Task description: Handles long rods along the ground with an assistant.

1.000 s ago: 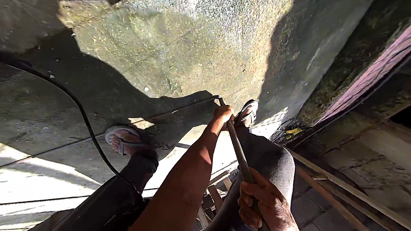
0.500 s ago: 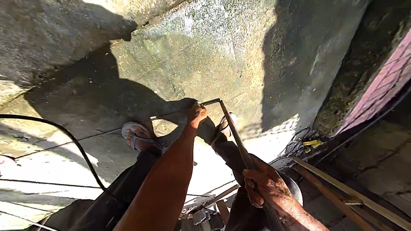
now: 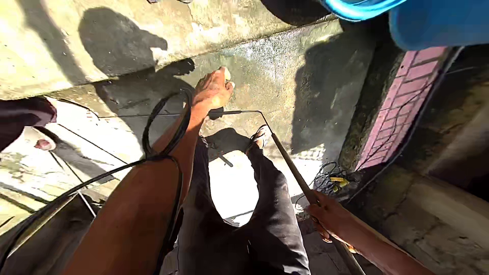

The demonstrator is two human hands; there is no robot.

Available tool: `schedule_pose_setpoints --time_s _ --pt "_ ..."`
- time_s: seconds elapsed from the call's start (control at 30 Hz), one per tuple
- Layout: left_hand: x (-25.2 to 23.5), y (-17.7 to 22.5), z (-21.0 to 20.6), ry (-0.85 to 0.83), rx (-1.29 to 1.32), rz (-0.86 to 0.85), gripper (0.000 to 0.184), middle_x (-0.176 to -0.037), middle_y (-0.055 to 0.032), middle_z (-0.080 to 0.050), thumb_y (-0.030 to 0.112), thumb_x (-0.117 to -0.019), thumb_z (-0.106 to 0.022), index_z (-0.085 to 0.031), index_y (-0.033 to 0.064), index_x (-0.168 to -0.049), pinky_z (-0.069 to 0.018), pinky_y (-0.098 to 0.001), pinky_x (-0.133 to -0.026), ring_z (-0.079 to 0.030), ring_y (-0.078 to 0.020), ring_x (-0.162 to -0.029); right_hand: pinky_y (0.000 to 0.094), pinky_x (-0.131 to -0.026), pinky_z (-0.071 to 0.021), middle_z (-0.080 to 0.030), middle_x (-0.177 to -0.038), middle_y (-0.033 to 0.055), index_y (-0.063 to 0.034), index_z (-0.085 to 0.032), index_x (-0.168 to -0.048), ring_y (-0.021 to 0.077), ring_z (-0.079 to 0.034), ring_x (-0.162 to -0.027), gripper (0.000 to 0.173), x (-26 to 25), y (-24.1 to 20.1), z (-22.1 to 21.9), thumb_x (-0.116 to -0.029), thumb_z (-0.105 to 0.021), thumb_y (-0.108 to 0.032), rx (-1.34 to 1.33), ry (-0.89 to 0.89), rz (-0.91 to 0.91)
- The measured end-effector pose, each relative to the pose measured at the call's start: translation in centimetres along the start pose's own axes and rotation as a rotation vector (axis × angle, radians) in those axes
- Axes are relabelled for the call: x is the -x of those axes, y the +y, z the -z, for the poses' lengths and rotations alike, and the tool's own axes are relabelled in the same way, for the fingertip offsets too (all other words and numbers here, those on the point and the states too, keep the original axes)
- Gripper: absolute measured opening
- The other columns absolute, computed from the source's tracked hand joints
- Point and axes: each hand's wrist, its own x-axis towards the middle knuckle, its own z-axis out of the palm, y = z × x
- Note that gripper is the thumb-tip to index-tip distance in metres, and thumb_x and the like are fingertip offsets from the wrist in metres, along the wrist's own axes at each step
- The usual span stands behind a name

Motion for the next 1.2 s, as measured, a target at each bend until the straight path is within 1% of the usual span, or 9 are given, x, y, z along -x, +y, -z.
schedule_pose_setpoints --time_s 0.13,0.2,0.3,0.4,0.53,0.73,0.9,1.03,1.2 --pt "10.3 0.8 5.8 -0.075 -0.218 -0.027 0.038 -0.117 -0.027 -0.067 0.03 -0.1041 -0.055 -0.059 0.0021 -0.13 -0.0469 -0.0684 -0.095 -0.063 -0.0463 -0.114 0.0533 -0.073 -0.0598 -0.065 -0.102 0.0224 -0.0057 -0.04 -0.145 0.0362 -0.071 -0.082 0.051 11.3 1.1 2.0 -0.104 -0.06 -0.029 0.793 0.056 -0.08" --pt "14.6 2.0 8.4 -0.051 -0.2 -0.031 0.038 -0.119 -0.0275 -0.066 0.031 -0.104 -0.055 -0.06 0.0022 -0.128 -0.0461 -0.0693 -0.097 -0.062 -0.047 -0.116 0.0661 -0.09 -0.0529 -0.064 -0.119 0.0328 -0.0019 -0.028 -0.155 0.0507 -0.066 -0.108 0.062 16.0 2.0 4.1 -0.1051 -0.057 -0.027 1.092 0.126 -0.109" --pt "20.0 5.1 12.7 0.085 -0.03 -0.071 0.039 -0.122 -0.0266 -0.065 0.032 -0.1041 -0.054 -0.061 0.0027 -0.129 -0.0451 -0.0685 -0.1 -0.062 -0.0449 -0.119 0.0701 -0.087 -0.0513 -0.064 -0.118 0.0363 -0.0072 -0.027 -0.16 0.0569 -0.064 -0.108 0.055 22.3 1.6 7.0 -0.1079 -0.044 -0.012 1.379 0.368 -0.086" --pt "24.5 7.5 16.7 0.219 0.089 -0.156 0.038 -0.121 -0.0242 -0.067 0.03 -0.1032 -0.055 -0.061 0.0043 -0.131 -0.0467 -0.065 -0.1 -0.063 -0.0417 -0.117 0.0635 -0.07 -0.0545 -0.067 -0.106 0.0273 -0.0177 -0.049 -0.148 0.0497 -0.068 -0.092 0.045 27.0 -0.5 6.0 -0.1035 -0.055 -0.014 1.442 0.734 0.0" --pt "29.5 7.1 19.6 0.266 -0.069 -0.187 0.039 -0.118 -0.0269 -0.066 0.029 -0.1037 -0.053 -0.058 0.0032 -0.134 -0.0459 -0.0692 -0.096 -0.063 -0.0463 -0.114 0.0593 -0.07 -0.0526 -0.066 -0.097 0.0261 -0.0029 -0.066 -0.119 0.0474 -0.067 -0.09 0.022 28.9 -2.7 1.6 -0.0984 -0.061 -0.01 1.574 0.924 0.346" --pt "38.0 -0.4 14.7 0.0 -0.528 -0.077 0.039 -0.112 -0.0281 -0.068 0.028 -0.1005 -0.063 -0.062 0.001 -0.129 -0.0486 -0.0729 -0.09 -0.065 -0.0498 -0.108 0.0598 -0.076 -0.0512 -0.068 -0.091 0.0215 -0.0061 -0.07 -0.105 0.044 -0.068 -0.088 0.019 28.7 -1.0 5.2 -0.1042 -0.052 -0.011 1.609 0.913 0.434" --pt "49.1 1.3 6.3 -0.249 0.046 0.013 0.043 -0.13 -0.0173 -0.065 0.036 -0.1088 -0.05 -0.053 0.0085 -0.142 -0.0534 -0.0509 -0.096 -0.066 -0.0304 -0.113 0.0668 -0.081 -0.0479 -0.069 -0.094 0.0259 -0.0028 -0.072 -0.1 0.0484 -0.066 -0.096 0.022 27.6 4.9 8.9 -0.1042 -0.056 -0.017 1.359 1.006 0.446" --pt "52.8 3.1 1.1 0.003 0.149 0.025 0.044 -0.123 -0.0125 -0.069 0.037 -0.1065 -0.052 -0.054 0.0115 -0.142 -0.0601 -0.0432 -0.087 -0.072 -0.0238 -0.104 0.061 -0.075 -0.0452 -0.062 -0.084 0.0276 0.0062 -0.061 -0.089 0.0474 -0.064 -0.088 0.021 29.0 10.3 7.3 -0.1023 -0.049 -0.004 1.408 1.131 0.588" --pt "55.5 -0.5 1.5 0.224 -0.429 0.147 0.043 -0.12 -0.0281 -0.066 0.033 -0.105 -0.058 -0.06 0.0013 -0.133 -0.0469 -0.0679 -0.099 -0.065 -0.0447 -0.113 0.0543 -0.089 -0.0418 -0.063 -0.09 0.0183 0.0042 -0.062 -0.095 0.0325 -0.062 -0.091 0.022 32.7 15.7 3.2 -0.1024 -0.043 -0.003 1.7 1.328 0.633"
